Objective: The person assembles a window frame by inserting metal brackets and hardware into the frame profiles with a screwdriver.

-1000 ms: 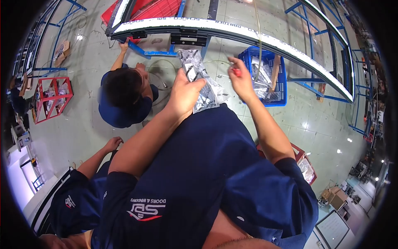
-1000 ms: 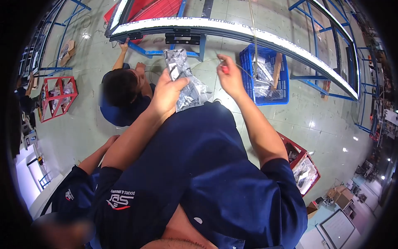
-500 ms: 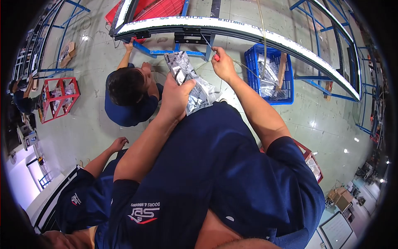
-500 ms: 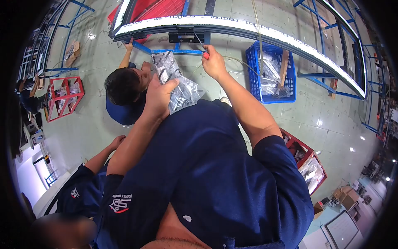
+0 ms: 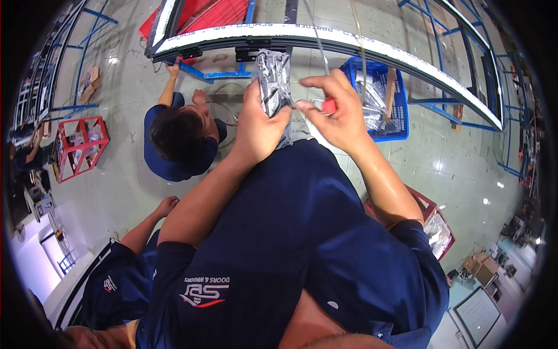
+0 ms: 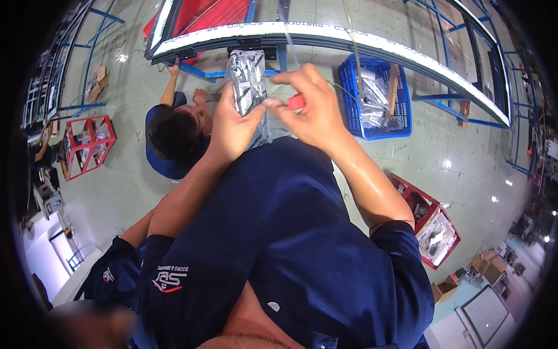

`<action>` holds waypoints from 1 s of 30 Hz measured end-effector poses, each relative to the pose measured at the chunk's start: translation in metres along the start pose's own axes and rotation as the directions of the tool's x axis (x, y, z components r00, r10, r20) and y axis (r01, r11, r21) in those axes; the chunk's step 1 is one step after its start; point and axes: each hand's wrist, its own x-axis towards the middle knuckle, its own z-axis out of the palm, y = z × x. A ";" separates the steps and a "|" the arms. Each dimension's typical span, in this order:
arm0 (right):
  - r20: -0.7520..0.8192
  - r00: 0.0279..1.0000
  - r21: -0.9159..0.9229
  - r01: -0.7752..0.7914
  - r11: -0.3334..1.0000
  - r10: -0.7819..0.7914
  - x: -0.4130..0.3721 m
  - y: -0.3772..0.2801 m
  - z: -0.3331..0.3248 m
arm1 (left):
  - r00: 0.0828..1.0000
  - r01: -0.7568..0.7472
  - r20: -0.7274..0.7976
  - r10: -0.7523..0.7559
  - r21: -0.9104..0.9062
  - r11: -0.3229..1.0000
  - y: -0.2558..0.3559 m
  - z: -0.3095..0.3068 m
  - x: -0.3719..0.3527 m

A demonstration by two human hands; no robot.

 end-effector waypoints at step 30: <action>0.095 0.883 -0.353 0.462 0.814 -0.460 0.020 0.009 -0.036 | 0.833 0.376 0.550 -0.065 -0.475 0.796 0.037 0.003 0.018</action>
